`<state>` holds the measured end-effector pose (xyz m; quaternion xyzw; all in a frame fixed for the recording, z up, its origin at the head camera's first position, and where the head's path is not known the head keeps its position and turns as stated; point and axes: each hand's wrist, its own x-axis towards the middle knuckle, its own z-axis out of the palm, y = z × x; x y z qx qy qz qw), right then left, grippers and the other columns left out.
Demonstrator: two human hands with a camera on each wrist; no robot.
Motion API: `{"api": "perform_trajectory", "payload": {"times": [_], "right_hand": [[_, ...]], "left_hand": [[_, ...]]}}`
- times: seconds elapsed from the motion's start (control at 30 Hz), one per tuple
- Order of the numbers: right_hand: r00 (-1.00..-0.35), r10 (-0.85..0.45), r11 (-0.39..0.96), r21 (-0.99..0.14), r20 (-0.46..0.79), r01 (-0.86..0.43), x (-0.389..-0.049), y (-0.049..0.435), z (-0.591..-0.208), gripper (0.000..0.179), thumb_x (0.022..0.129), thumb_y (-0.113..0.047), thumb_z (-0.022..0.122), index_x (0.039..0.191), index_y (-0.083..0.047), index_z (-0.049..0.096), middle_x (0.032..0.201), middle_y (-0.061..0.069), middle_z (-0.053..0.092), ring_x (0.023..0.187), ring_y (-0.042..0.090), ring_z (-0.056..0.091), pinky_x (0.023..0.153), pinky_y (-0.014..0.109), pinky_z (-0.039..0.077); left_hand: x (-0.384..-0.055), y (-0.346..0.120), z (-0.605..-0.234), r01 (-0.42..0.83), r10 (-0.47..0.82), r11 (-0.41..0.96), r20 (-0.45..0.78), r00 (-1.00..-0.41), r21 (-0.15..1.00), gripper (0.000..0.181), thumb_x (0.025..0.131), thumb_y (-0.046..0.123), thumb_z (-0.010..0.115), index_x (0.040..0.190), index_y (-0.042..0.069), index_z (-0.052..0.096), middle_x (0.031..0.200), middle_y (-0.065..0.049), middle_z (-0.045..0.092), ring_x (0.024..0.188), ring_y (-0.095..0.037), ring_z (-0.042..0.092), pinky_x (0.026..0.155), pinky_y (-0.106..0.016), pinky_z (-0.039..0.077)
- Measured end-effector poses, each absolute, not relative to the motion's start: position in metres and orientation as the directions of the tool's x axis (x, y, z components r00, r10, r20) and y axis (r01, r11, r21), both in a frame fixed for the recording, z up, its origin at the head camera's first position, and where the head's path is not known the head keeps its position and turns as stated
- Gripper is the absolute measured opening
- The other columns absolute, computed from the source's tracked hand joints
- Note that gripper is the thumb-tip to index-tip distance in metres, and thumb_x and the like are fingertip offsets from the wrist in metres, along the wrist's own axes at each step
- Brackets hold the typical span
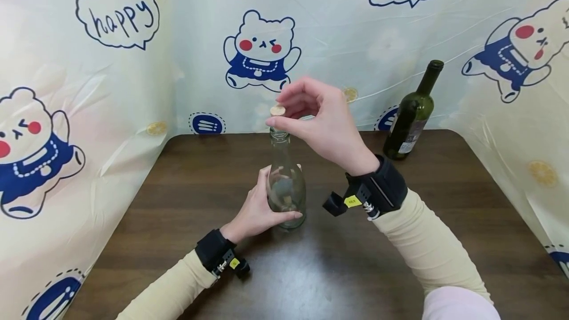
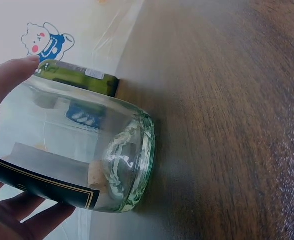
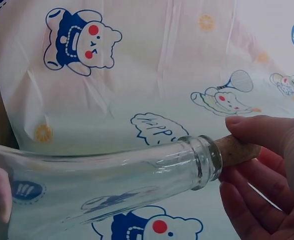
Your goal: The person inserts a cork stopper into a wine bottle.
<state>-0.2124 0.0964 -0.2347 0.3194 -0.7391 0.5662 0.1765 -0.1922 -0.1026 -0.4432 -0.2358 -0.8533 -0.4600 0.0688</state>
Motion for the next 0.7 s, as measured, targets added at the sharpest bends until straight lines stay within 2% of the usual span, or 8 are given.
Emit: {"api": "perform_trajectory", "payload": {"times": [0.27, 0.33, 0.43, 0.5, 0.57, 0.63, 0.7], "right_hand": [[-0.714, -0.268, 0.156, -0.702, 0.647, -0.695, -0.215, 0.095, -0.246, 0.033, 0.079, -0.007, 0.086, 0.105, 0.004, 0.07, 0.089, 0.0, 0.078, 0.085, 0.016, 0.072, 0.08, 0.024, 0.056], [-0.717, -0.265, 0.158, -0.704, 0.645, -0.692, -0.216, 0.095, -0.249, 0.037, 0.079, -0.007, 0.086, 0.11, 0.004, 0.068, 0.092, 0.004, 0.078, 0.088, 0.016, 0.072, 0.085, 0.025, 0.056], [-0.737, -0.281, 0.136, -0.735, 0.614, -0.664, -0.216, 0.093, -0.253, 0.042, 0.087, -0.008, 0.079, 0.124, 0.002, 0.062, 0.107, 0.012, 0.078, 0.103, 0.016, 0.071, 0.095, 0.03, 0.054], [-0.772, -0.328, 0.087, -0.796, 0.544, -0.599, -0.217, 0.091, -0.254, 0.038, 0.099, -0.014, 0.066, 0.133, 0.001, 0.057, 0.119, 0.017, 0.074, 0.113, 0.019, 0.067, 0.104, 0.036, 0.05], [-0.805, -0.414, 0.036, -0.876, 0.424, -0.48, -0.217, 0.089, -0.254, 0.041, 0.107, -0.029, 0.049, 0.137, -0.001, 0.055, 0.127, 0.018, 0.071, 0.122, 0.022, 0.063, 0.11, 0.043, 0.043], [-0.817, -0.495, 0.001, -0.94, 0.296, -0.342, -0.218, 0.086, -0.256, 0.057, 0.108, -0.045, 0.037, 0.135, 0.001, 0.056, 0.123, 0.016, 0.073, 0.124, 0.026, 0.06, 0.112, 0.05, 0.038], [-0.807, -0.554, -0.013, -0.972, 0.203, -0.235, -0.218, 0.083, -0.259, 0.068, 0.106, -0.054, 0.03, 0.13, 0.003, 0.059, 0.115, 0.013, 0.076, 0.122, 0.03, 0.062, 0.112, 0.055, 0.035]], "left_hand": [[-0.192, -0.102, -0.443, 0.465, 0.335, 0.46, 0.337, -0.88, 0.757, 0.109, 0.071, 0.058, 0.085, 0.155, 0.034, 0.021, 0.145, 0.015, 0.055, 0.123, -0.002, 0.059, 0.099, -0.041, 0.052], [-0.192, -0.102, -0.443, 0.468, 0.335, 0.457, 0.341, -0.878, 0.757, 0.109, 0.07, 0.057, 0.085, 0.155, 0.035, 0.021, 0.144, 0.014, 0.056, 0.122, -0.002, 0.059, 0.098, -0.041, 0.053], [-0.192, -0.102, -0.443, 0.473, 0.336, 0.45, 0.347, -0.876, 0.758, 0.109, 0.071, 0.057, 0.085, 0.156, 0.034, 0.021, 0.143, 0.014, 0.056, 0.12, -0.003, 0.061, 0.098, -0.041, 0.052], [-0.193, -0.103, -0.443, 0.473, 0.331, 0.453, 0.35, -0.876, 0.756, 0.11, 0.07, 0.056, 0.086, 0.156, 0.033, 0.021, 0.143, 0.013, 0.057, 0.12, -0.004, 0.061, 0.099, -0.041, 0.052], [-0.192, -0.103, -0.443, 0.466, 0.323, 0.463, 0.346, -0.881, 0.754, 0.112, 0.07, 0.057, 0.086, 0.157, 0.032, 0.021, 0.143, 0.011, 0.057, 0.12, -0.007, 0.062, 0.1, -0.043, 0.051], [-0.192, -0.103, -0.444, 0.46, 0.314, 0.477, 0.343, -0.885, 0.749, 0.114, 0.07, 0.058, 0.086, 0.158, 0.028, 0.021, 0.143, 0.008, 0.058, 0.123, -0.011, 0.061, 0.102, -0.046, 0.05], [-0.191, -0.103, -0.444, 0.459, 0.314, 0.476, 0.343, -0.885, 0.75, 0.114, 0.07, 0.058, 0.085, 0.158, 0.026, 0.021, 0.144, 0.006, 0.057, 0.124, -0.014, 0.06, 0.102, -0.047, 0.05]]}}
